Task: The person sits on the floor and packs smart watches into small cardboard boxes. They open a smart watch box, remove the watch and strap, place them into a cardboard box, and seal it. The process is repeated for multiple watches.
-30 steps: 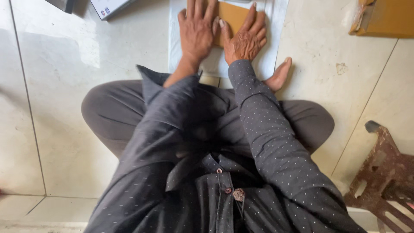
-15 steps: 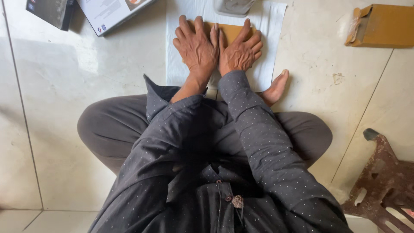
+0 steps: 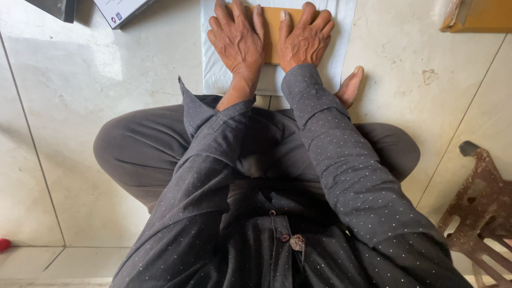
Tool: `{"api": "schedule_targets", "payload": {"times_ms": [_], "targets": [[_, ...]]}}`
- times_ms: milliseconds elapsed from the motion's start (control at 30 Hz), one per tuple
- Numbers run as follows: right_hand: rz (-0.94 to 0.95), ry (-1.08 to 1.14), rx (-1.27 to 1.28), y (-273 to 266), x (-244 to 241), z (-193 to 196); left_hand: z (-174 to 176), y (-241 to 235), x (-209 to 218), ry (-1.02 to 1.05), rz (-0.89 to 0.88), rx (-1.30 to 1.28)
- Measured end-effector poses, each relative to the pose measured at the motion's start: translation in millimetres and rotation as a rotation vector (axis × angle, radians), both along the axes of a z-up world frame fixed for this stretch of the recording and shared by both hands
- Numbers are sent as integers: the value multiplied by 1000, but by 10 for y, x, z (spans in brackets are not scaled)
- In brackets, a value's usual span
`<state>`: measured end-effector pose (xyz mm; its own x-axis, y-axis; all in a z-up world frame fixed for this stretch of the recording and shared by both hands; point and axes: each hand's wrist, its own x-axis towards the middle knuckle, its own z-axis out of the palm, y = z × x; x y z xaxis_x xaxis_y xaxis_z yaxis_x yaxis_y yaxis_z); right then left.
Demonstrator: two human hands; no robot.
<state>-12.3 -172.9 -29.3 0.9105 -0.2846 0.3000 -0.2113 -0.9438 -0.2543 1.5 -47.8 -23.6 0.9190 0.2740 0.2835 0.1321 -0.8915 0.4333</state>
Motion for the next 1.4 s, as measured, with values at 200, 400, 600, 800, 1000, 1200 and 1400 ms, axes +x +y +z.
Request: {"api": "schedule_targets", "payload": {"times_ms": [200,400,600,800,1000,1200,1400], "targets": [[14,8,84,-118,1,19,-21,3,38,20,23,-1],[37,-21,31,-75,1,65,-12,4,6,-40,-25,1],[-14,18,36,-61,16,53,-66,6,14,36,14,23],[9,38,23,-93,43,-1,-56,-3,31,-36,-17,63],[5,-18,3,-83,-1,18,-38,7,23,38,4,38],[34,20,24,-90,11,65,-38,8,28,-49,-13,63],[32,-21,0,-87,-4,18,-47,9,-10,3,-36,13]]}}
